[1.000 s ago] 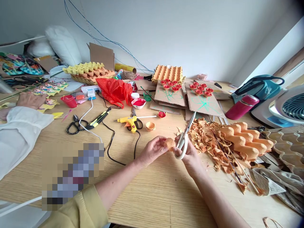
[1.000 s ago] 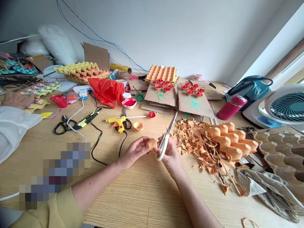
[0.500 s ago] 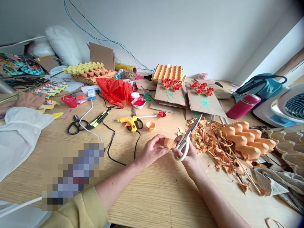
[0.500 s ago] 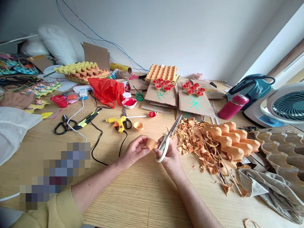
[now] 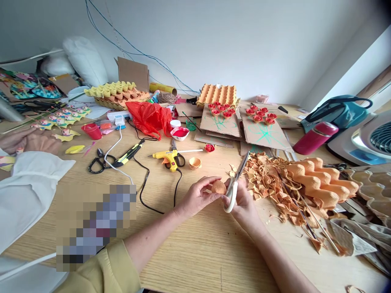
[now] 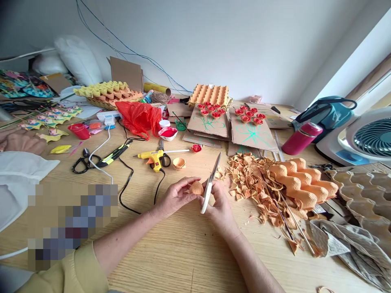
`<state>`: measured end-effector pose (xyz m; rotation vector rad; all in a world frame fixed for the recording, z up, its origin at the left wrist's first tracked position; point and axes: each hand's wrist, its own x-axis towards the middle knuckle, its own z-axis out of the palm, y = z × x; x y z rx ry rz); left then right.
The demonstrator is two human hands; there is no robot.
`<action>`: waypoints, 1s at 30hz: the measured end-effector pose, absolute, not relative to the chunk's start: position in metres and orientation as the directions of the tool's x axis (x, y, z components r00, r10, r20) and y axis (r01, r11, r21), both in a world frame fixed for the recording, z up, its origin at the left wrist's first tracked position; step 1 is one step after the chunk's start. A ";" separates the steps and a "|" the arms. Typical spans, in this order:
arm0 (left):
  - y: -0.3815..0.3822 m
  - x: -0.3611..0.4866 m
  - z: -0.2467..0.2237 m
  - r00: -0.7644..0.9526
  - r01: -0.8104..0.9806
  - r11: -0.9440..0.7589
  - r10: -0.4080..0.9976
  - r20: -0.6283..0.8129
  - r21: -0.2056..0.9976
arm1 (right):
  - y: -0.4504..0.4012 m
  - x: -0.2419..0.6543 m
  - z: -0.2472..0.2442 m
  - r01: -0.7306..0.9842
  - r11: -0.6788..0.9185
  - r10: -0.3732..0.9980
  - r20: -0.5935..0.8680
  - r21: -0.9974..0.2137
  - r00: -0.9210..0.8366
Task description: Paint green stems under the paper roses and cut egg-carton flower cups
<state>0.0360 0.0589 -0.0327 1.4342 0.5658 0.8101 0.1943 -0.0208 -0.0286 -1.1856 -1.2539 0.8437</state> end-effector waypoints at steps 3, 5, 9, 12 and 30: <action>0.061 0.035 -0.032 0.579 -0.129 -0.073 0.804 0.134 0.989 | -0.022 0.198 -0.023 0.162 0.214 0.953 0.243 -0.963 0.184; 0.063 0.034 -0.029 0.530 -0.130 -0.093 0.835 0.149 0.987 | -0.023 0.200 -0.017 0.172 0.175 0.957 0.208 -0.969 0.202; 0.067 0.032 -0.023 0.470 -0.162 -0.097 0.867 0.164 0.982 | -0.025 0.206 -0.012 0.123 0.067 0.980 0.089 -0.990 0.180; 0.067 0.030 -0.021 0.479 -0.203 -0.054 0.865 0.148 0.978 | -0.025 0.208 -0.012 0.099 0.011 0.987 0.027 -0.995 0.159; 0.070 0.025 -0.021 0.748 -0.422 0.593 0.655 -0.106 0.686 | -0.024 0.207 -0.010 0.081 0.016 0.984 0.031 -0.997 0.177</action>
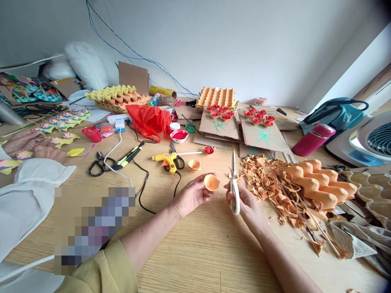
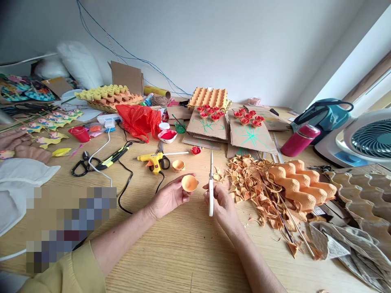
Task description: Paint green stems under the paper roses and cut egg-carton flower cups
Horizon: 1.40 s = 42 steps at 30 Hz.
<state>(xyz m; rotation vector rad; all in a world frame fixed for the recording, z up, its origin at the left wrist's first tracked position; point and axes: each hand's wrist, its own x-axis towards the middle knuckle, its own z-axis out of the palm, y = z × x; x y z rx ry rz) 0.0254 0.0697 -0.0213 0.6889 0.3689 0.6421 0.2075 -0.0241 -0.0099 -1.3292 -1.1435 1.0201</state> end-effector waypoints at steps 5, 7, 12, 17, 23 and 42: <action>0.075 0.023 -0.022 0.706 -0.478 0.580 0.701 -0.105 0.660 | -0.027 0.208 -0.010 -0.160 -0.086 0.993 -0.073 -0.983 -0.088; 0.076 0.022 -0.019 0.695 -0.510 0.572 0.714 -0.085 0.643 | -0.029 0.206 -0.007 -0.199 -0.135 0.981 -0.102 -0.971 -0.167; 0.076 0.020 -0.017 0.750 -0.526 0.639 0.660 -0.049 0.561 | -0.031 0.200 -0.005 -0.234 -0.207 0.961 -0.153 -0.950 -0.228; 0.073 0.023 -0.022 0.764 -0.438 0.585 0.642 -0.060 0.682 | -0.028 0.206 -0.009 -0.220 -0.051 0.999 -0.047 -0.974 -0.024; 0.071 0.025 -0.022 0.606 -0.371 0.316 0.795 -0.030 0.873 | -0.031 0.209 -0.001 0.179 0.002 0.999 0.009 -0.984 0.036; 0.067 0.028 -0.024 0.378 -0.129 -0.219 0.891 0.252 0.967 | -0.030 0.202 -0.011 0.795 0.166 0.984 0.154 -0.583 -0.092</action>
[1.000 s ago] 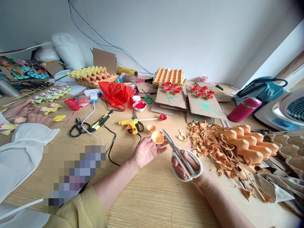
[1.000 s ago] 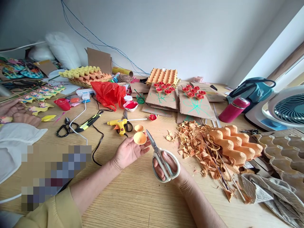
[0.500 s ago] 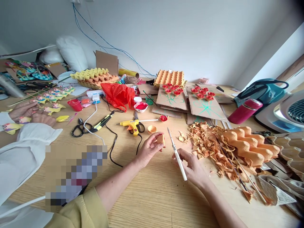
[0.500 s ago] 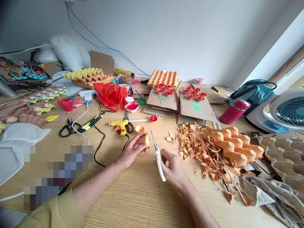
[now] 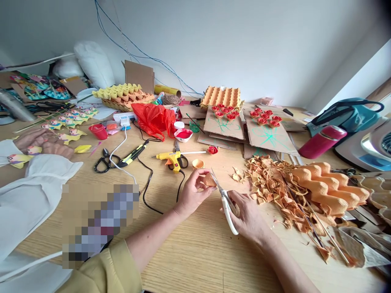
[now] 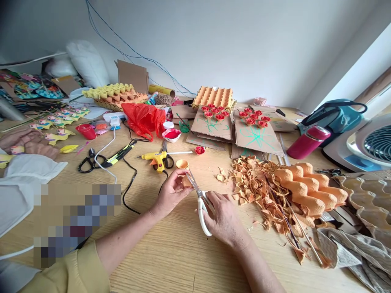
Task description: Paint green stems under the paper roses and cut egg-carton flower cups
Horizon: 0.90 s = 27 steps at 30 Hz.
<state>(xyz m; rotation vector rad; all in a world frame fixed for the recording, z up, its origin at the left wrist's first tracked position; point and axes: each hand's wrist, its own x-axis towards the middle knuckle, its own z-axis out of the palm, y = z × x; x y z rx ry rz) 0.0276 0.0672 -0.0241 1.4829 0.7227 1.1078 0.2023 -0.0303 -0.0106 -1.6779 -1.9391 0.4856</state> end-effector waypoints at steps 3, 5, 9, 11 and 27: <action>0.068 0.028 -0.027 0.382 -0.105 -0.283 0.874 0.301 0.953 | -0.031 0.202 -0.009 0.813 0.162 0.985 0.144 -0.559 -0.097; 0.068 0.028 -0.029 0.382 -0.091 -0.326 0.861 0.335 0.941 | -0.032 0.202 -0.007 0.828 0.159 0.985 0.138 -0.538 -0.099; 0.068 0.028 -0.032 0.369 -0.076 -0.390 0.844 0.389 0.918 | -0.033 0.202 -0.004 0.854 0.178 0.982 0.145 -0.490 -0.121; 0.068 0.028 -0.031 0.366 -0.082 -0.406 0.837 0.407 0.910 | -0.033 0.202 -0.004 0.859 0.188 0.979 0.157 -0.476 -0.127; 0.067 0.028 -0.029 0.347 -0.117 -0.369 0.855 0.386 0.922 | -0.034 0.201 -0.006 0.757 0.231 0.967 0.229 -0.611 -0.110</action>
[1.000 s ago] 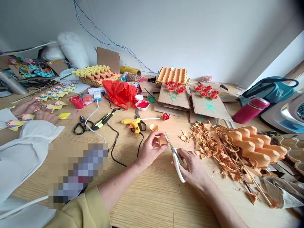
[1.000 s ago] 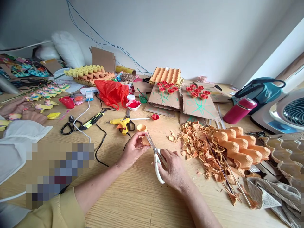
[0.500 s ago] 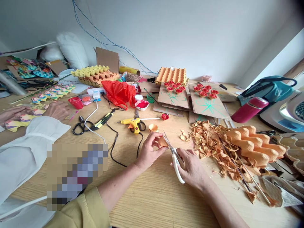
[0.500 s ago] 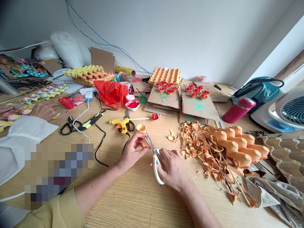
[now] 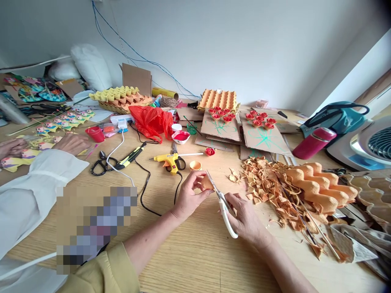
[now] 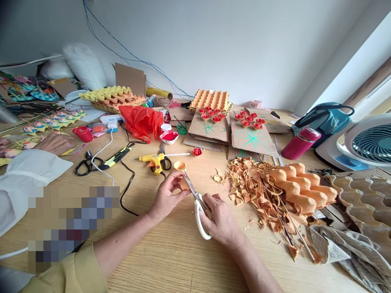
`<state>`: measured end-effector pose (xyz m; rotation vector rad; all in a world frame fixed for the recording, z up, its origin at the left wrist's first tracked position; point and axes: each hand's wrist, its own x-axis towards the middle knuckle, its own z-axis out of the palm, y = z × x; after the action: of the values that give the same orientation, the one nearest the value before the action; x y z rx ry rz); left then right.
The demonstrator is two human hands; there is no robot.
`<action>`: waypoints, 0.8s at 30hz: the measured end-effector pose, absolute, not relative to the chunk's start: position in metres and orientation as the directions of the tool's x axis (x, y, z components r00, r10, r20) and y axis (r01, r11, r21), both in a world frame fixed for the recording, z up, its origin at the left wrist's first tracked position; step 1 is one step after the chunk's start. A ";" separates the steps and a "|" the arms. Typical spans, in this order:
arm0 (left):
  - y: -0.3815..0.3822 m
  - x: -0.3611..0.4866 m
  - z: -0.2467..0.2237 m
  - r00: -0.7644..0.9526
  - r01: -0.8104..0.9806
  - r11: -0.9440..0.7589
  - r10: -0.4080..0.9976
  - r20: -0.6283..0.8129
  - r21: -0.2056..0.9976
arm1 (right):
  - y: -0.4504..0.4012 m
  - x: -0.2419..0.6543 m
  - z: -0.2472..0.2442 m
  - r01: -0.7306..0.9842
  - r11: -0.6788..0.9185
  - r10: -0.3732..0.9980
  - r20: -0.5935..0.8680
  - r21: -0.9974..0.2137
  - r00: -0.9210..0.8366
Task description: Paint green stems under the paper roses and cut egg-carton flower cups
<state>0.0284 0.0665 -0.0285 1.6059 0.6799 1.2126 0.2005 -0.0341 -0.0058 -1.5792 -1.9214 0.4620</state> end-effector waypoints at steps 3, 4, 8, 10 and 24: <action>0.066 0.029 -0.027 0.327 -0.121 -0.347 0.871 0.367 0.930 | -0.034 0.201 -0.010 0.725 0.212 0.973 0.213 -0.655 -0.092; 0.067 0.028 -0.027 0.319 -0.120 -0.344 0.875 0.364 0.931 | -0.033 0.201 -0.011 0.716 0.202 0.976 0.202 -0.669 -0.087; 0.068 0.028 -0.028 0.313 -0.103 -0.349 0.877 0.364 0.931 | -0.031 0.202 -0.015 0.670 0.143 0.988 0.145 -0.728 -0.054; 0.068 0.028 -0.028 0.320 -0.096 -0.352 0.875 0.363 0.931 | -0.030 0.203 -0.015 0.623 0.113 0.992 0.121 -0.774 -0.029; 0.071 0.026 -0.019 0.601 -0.477 0.358 0.800 0.000 0.803 | -0.029 0.205 -0.010 0.104 -0.065 0.993 -0.075 -0.992 -0.094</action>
<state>0.0260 0.0712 -0.0187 0.8619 0.4309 0.8566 0.2054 -0.0291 -0.0095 -1.2886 -1.3232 1.2846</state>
